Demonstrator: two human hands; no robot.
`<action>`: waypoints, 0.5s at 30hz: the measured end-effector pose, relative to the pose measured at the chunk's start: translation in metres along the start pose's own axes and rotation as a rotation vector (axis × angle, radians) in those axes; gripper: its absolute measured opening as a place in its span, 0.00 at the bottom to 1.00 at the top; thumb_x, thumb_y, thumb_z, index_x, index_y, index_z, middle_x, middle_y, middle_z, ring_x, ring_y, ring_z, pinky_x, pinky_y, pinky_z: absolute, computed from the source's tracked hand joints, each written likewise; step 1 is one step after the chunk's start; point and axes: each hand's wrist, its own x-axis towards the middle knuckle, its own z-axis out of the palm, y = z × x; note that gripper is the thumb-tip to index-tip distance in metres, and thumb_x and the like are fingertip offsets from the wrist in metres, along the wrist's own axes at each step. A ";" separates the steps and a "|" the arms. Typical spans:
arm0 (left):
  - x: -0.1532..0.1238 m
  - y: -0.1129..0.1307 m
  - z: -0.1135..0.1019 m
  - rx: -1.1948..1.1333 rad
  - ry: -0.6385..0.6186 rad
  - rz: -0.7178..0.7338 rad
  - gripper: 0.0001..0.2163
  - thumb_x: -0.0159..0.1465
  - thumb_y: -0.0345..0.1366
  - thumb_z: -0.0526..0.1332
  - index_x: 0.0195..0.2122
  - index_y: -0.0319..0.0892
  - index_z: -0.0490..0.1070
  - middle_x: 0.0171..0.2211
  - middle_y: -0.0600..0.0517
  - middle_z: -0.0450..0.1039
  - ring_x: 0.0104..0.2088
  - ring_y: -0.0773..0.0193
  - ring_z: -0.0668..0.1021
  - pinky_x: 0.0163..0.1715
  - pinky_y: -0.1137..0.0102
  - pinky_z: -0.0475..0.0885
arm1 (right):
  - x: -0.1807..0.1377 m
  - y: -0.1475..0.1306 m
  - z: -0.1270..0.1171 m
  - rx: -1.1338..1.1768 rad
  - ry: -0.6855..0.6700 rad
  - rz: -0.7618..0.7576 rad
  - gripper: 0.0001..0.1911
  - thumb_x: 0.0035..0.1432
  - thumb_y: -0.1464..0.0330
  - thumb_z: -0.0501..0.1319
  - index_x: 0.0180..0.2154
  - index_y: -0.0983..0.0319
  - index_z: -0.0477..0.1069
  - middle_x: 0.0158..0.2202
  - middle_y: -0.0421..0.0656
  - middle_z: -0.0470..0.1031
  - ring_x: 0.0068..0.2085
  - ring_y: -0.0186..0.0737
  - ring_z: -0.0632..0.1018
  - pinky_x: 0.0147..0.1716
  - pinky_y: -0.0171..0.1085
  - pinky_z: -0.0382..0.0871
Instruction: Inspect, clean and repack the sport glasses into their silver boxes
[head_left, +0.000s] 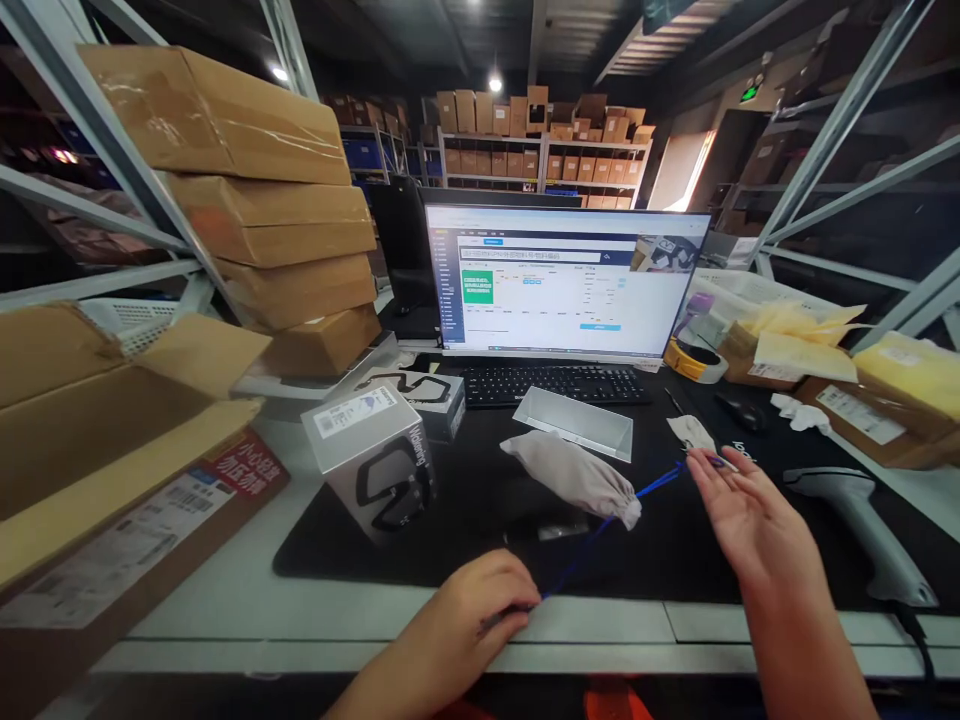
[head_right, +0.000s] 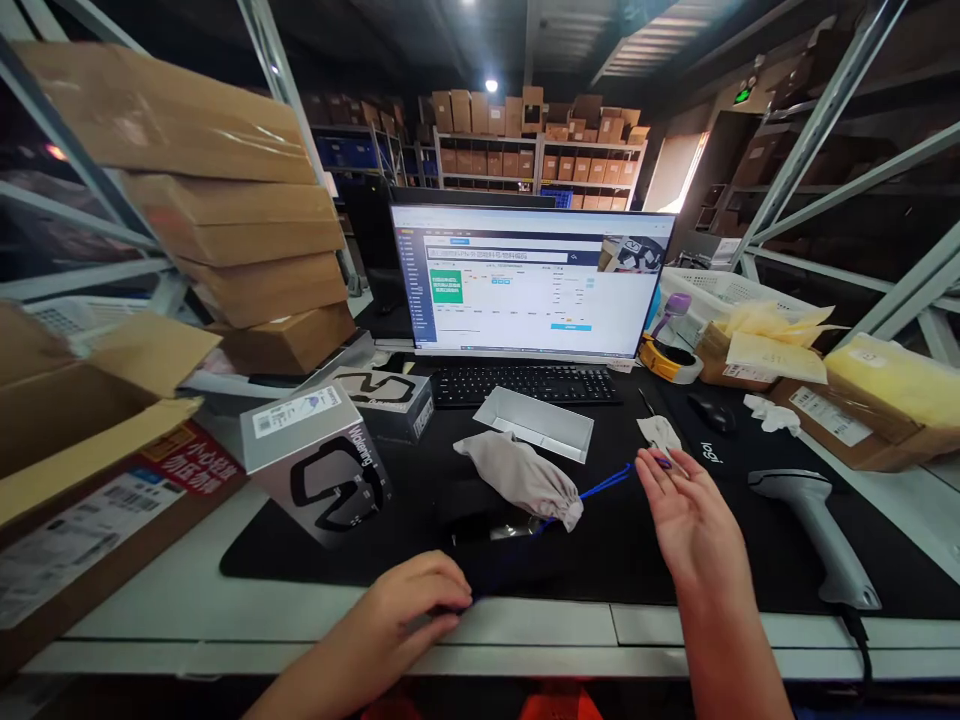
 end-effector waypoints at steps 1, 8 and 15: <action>0.004 0.003 0.004 0.000 -0.056 0.000 0.10 0.64 0.23 0.63 0.42 0.43 0.77 0.41 0.50 0.77 0.42 0.65 0.79 0.44 0.74 0.75 | -0.003 0.000 0.014 -0.076 -0.061 -0.100 0.22 0.46 0.69 0.69 0.45 0.60 0.70 0.44 0.46 0.78 0.51 0.43 0.81 0.57 0.43 0.74; 0.021 0.013 0.041 -0.004 -0.313 0.223 0.07 0.67 0.26 0.60 0.42 0.41 0.78 0.40 0.49 0.80 0.41 0.63 0.80 0.43 0.74 0.75 | -0.042 0.019 0.147 -1.367 -0.849 -0.481 0.42 0.59 0.57 0.66 0.68 0.62 0.53 0.61 0.58 0.68 0.60 0.54 0.73 0.59 0.53 0.68; 0.013 0.007 0.038 0.148 -0.112 0.332 0.07 0.67 0.25 0.58 0.40 0.41 0.76 0.38 0.50 0.79 0.36 0.64 0.79 0.37 0.73 0.74 | -0.046 0.041 0.181 -1.780 -1.116 -0.535 0.42 0.48 0.74 0.70 0.64 0.69 0.61 0.54 0.61 0.74 0.52 0.62 0.77 0.48 0.53 0.73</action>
